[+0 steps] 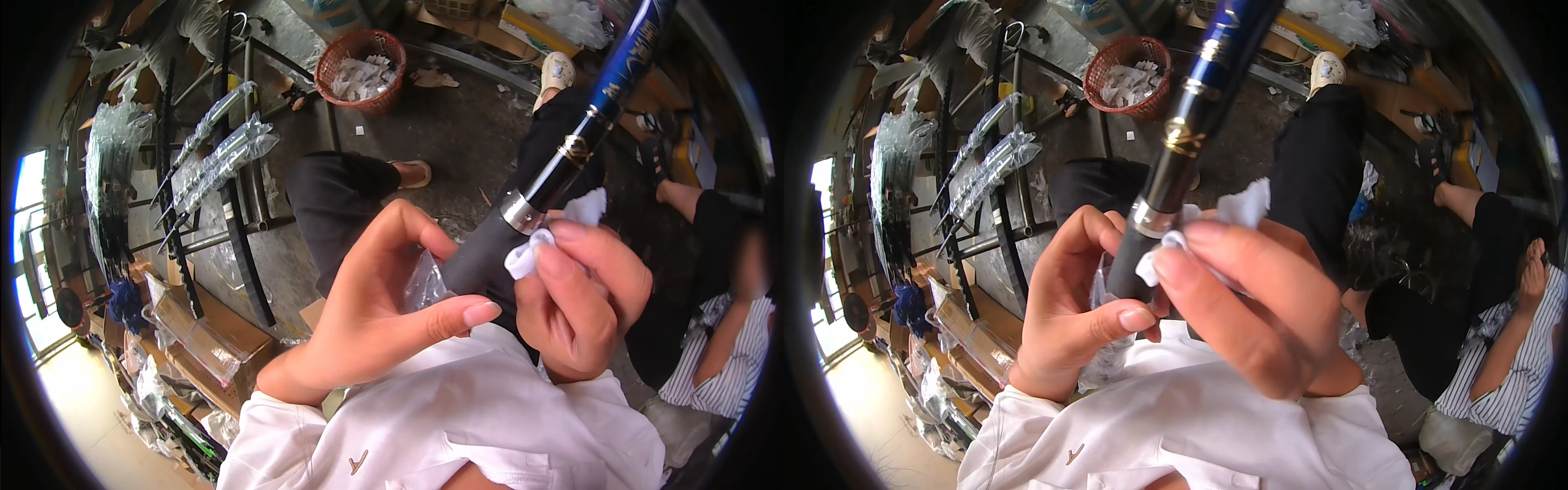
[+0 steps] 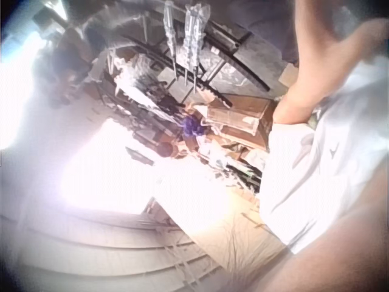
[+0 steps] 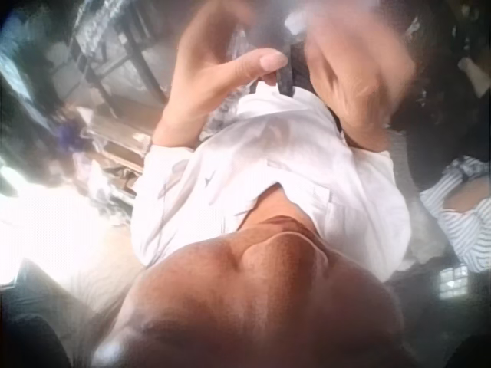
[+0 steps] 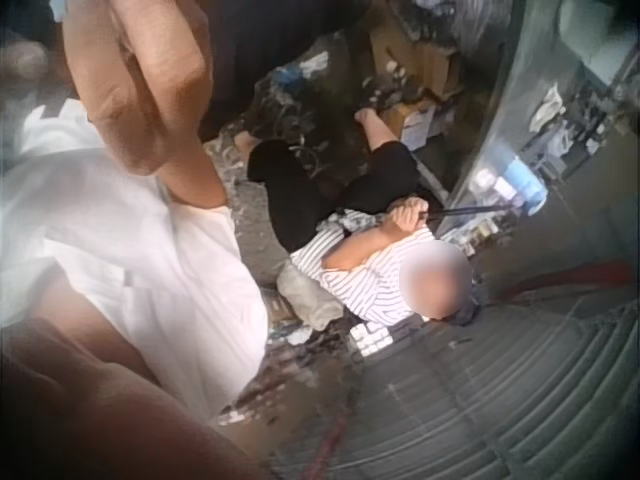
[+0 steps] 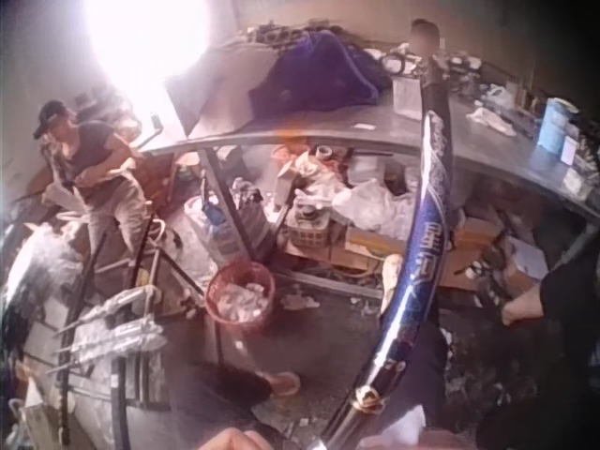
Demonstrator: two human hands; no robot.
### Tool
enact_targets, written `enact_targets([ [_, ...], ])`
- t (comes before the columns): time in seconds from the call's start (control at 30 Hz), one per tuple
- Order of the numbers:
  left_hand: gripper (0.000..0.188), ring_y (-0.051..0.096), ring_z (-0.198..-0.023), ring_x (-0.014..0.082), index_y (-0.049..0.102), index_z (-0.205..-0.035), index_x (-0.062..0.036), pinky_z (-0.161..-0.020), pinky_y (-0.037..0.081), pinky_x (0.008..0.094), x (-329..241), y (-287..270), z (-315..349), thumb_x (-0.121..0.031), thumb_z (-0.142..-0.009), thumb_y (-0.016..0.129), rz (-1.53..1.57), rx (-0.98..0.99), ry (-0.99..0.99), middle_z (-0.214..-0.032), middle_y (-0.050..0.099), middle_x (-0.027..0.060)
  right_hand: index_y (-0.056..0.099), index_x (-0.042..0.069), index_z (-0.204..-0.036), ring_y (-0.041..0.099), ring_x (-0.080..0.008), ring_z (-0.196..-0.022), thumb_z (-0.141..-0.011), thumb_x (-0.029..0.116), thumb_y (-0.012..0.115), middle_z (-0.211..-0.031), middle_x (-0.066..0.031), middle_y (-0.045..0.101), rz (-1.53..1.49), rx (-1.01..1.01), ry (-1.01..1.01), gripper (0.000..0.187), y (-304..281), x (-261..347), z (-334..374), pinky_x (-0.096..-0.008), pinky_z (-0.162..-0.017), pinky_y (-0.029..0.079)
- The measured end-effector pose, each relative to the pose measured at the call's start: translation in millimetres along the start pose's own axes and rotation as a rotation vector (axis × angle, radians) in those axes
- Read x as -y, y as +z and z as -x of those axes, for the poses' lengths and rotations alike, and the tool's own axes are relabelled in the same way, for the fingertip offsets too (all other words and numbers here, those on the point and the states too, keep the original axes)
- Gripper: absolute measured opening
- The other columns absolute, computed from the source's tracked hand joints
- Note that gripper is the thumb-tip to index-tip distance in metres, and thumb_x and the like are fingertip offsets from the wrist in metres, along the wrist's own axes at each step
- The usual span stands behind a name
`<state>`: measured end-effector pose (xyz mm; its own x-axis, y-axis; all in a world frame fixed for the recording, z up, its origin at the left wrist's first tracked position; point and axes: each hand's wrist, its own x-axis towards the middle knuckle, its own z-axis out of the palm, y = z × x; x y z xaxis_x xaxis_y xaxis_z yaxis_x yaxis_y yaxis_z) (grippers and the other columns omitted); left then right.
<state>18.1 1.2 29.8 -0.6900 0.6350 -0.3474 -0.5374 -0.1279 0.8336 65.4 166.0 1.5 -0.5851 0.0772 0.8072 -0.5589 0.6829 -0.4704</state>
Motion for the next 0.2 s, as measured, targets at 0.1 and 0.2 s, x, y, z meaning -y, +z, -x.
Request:
enact_targets([
  [0.1, 0.038, 0.056, -0.072, 0.0088, 0.041, -0.094, -0.0015, -0.06, 0.047, 0.021, 5.5, -1.6, -0.3, -0.002, -0.073, 0.073, -0.046, -0.016, 0.033, -0.085, 0.052, 0.0059, 0.059, -0.005, -0.102, 0.06, -0.0218, -0.071, -0.066, -0.008, 0.071, -0.1, -0.0212, 0.052, 0.043, -0.026, 0.0, 0.038, 2.4, 0.5, 8.6, -0.0219, -0.054, 0.05],
  [0.2, 0.039, 0.057, -0.074, 0.0099, 0.042, -0.095, -0.002, -0.062, 0.049, 0.0223, 6.1, -2.6, -0.1, -0.003, -0.073, 0.074, 0.041, -0.02, 0.004, -0.089, 0.053, 0.0075, 0.058, -0.005, -0.104, 0.06, -0.0227, -0.072, -0.067, -0.008, 0.071, -0.103, -0.0223, 0.051, 0.068, -0.022, 0.009, 0.04, 4.9, 2.2, 10.1, -0.0225, -0.054, 0.051],
])
